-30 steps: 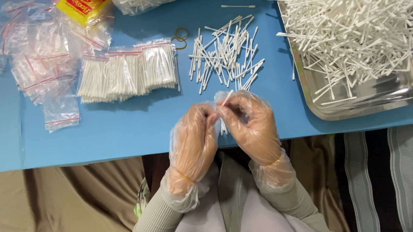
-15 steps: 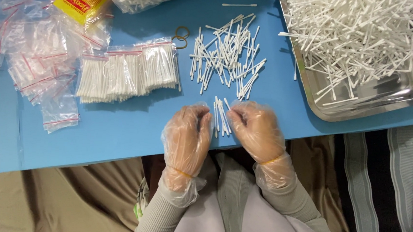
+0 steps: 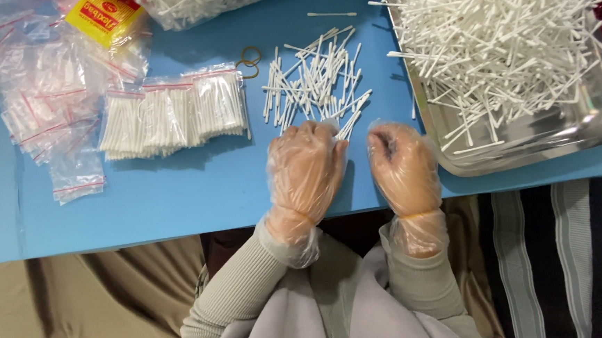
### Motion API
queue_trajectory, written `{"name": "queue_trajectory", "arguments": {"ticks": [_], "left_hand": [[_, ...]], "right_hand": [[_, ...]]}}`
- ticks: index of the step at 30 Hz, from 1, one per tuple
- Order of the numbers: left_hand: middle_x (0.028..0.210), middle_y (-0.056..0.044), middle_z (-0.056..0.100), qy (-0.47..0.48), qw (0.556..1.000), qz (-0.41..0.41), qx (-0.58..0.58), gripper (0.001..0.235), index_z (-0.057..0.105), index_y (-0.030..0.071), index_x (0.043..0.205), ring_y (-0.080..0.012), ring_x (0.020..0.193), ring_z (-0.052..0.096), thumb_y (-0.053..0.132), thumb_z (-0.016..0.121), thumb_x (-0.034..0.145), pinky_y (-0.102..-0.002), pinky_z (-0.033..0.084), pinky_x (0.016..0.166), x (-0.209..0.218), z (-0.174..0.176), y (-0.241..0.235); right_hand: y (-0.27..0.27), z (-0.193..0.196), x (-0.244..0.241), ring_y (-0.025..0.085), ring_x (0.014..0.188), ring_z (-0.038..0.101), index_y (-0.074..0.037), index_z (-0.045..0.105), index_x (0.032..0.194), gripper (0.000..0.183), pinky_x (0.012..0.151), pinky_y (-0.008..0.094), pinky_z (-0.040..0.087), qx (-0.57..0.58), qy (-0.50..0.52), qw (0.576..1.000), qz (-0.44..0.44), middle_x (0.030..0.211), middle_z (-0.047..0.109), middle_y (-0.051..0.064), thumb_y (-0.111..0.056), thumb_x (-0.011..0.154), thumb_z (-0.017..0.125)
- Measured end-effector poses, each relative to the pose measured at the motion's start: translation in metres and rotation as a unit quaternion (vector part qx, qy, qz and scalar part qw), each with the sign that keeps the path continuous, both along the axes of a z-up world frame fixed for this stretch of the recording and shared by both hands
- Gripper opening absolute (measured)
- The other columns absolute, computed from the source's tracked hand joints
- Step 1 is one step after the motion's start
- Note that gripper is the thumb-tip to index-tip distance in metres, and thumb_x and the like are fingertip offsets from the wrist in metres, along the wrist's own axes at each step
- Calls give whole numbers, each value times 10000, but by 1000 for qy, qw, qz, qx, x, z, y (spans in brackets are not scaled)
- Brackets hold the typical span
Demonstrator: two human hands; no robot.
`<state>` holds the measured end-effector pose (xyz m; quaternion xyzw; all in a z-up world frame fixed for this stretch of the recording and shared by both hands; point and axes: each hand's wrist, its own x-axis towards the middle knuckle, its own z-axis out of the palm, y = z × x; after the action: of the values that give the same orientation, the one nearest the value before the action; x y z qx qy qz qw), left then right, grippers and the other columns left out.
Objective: The person sorts white cotton swabs by hand, gathering them from a tray and placing them into small clear plastic bags.
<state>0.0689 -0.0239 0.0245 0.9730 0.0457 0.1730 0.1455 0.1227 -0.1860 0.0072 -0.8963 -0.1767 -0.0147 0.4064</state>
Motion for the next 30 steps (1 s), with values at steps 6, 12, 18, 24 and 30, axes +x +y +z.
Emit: {"name": "queue_trajectory", "arguments": {"ticks": [6, 12, 18, 24, 30], "left_hand": [[819, -79, 667, 31, 999, -7, 15, 207, 718, 120, 879, -306, 844, 700, 316, 758, 828, -462, 536, 705, 14, -6, -15], [780, -68, 649, -1, 999, 5, 38, 100, 693, 139, 831, -285, 816, 687, 231, 711, 866, -432, 519, 678, 21, -31, -19], [758, -63, 638, -15, 1000, -4, 24, 100, 680, 138, 797, -273, 769, 664, 198, 692, 876, -428, 499, 665, 22, -35, -18], [746, -41, 630, -26, 999, 3, 25, 98, 670, 152, 811, -244, 779, 650, 191, 667, 901, -413, 486, 698, 18, -43, -19], [723, -13, 625, -46, 997, -11, 68, 97, 657, 172, 746, -225, 680, 654, 183, 706, 829, -382, 489, 590, 18, -39, -14]], "right_hand": [[7, -10, 18, 387, 890, 745, -14, 733, 1128, 253, 725, 470, 611, -65, -27, 997, -7, 972, 733, 209, -180, 938, 758], [19, -14, 25, 374, 890, 732, -111, 728, 1102, 235, 804, 496, 577, -156, -13, 988, 6, 941, 718, 131, -298, 961, 727], [21, -25, 26, 361, 877, 727, -147, 710, 1042, 201, 788, 483, 575, -154, -17, 988, -6, 905, 706, 101, -336, 973, 709], [23, -39, 30, 351, 887, 722, -180, 686, 991, 161, 789, 472, 572, -154, -20, 988, -20, 872, 703, 77, -325, 939, 731], [29, -17, 20, 321, 800, 729, -109, 694, 925, 91, 684, 431, 561, 33, 49, 998, -19, 800, 713, 117, -192, 929, 733]]}}
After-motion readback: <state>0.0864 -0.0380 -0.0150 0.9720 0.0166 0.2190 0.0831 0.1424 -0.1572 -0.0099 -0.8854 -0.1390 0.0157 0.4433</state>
